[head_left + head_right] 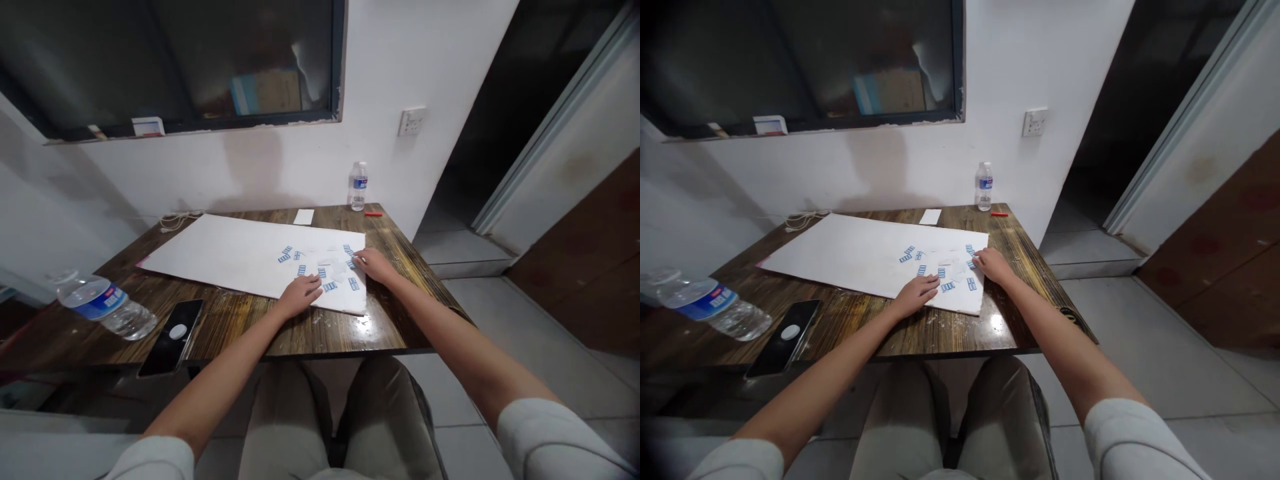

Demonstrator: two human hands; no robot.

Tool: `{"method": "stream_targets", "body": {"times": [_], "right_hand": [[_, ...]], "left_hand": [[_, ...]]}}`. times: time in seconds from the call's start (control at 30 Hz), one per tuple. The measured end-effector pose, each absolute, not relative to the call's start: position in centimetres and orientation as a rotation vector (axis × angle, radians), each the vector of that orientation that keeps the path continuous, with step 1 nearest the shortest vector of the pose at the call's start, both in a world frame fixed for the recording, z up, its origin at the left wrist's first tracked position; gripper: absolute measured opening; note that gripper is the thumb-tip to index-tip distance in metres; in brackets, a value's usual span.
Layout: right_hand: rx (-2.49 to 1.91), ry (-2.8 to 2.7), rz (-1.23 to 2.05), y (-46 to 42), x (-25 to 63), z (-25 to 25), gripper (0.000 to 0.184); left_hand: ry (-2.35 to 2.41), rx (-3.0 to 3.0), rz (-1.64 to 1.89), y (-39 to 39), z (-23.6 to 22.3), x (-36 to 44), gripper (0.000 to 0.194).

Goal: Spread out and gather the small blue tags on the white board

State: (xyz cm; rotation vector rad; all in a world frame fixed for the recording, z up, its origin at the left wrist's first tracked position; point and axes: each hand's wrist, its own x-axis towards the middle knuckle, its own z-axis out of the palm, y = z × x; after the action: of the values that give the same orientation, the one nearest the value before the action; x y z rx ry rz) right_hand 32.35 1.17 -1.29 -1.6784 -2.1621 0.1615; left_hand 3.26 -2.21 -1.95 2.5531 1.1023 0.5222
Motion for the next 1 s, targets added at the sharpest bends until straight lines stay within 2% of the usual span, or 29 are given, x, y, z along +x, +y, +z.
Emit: {"method": "stream_targets", "body": {"times": [0.2,0.3,0.4,0.47,0.6,0.7,0.87,1.0], "right_hand": [[-1.800,-1.979,0.088,3.0,32.7,-2.5,0.038],[-1.770,-1.900,0.092,3.3,33.2,-3.7,0.039],[-1.722,-1.891,0.119,3.5,33.6,-4.4,0.038],[-1.702,-1.889,0.127,3.5,33.7,-4.6,0.037],[-1.681,-1.932,0.109,3.5,33.7,-4.4,0.034],[-1.686,-1.963,0.081,3.5,33.6,-4.3,0.034],[-1.687,-1.975,0.027,3.4,33.5,-4.1,0.035],[-1.659,-1.969,0.019,3.3,33.5,-3.9,0.034]], "left_hand": [[1.137,2.375,0.654,-2.7,-1.9,5.2,0.040],[1.116,2.074,0.705,-1.7,-1.4,4.7,0.039],[1.100,1.672,0.737,0.3,-0.8,3.6,0.047],[1.180,1.601,0.795,1.8,-0.4,2.8,0.046],[1.619,2.087,0.745,3.9,0.4,1.0,0.036],[1.828,2.465,0.376,3.9,0.8,0.0,0.040],[1.825,2.619,0.127,1.8,1.1,-1.0,0.044],[1.757,2.668,0.135,-0.2,1.1,-1.9,0.043]]}}
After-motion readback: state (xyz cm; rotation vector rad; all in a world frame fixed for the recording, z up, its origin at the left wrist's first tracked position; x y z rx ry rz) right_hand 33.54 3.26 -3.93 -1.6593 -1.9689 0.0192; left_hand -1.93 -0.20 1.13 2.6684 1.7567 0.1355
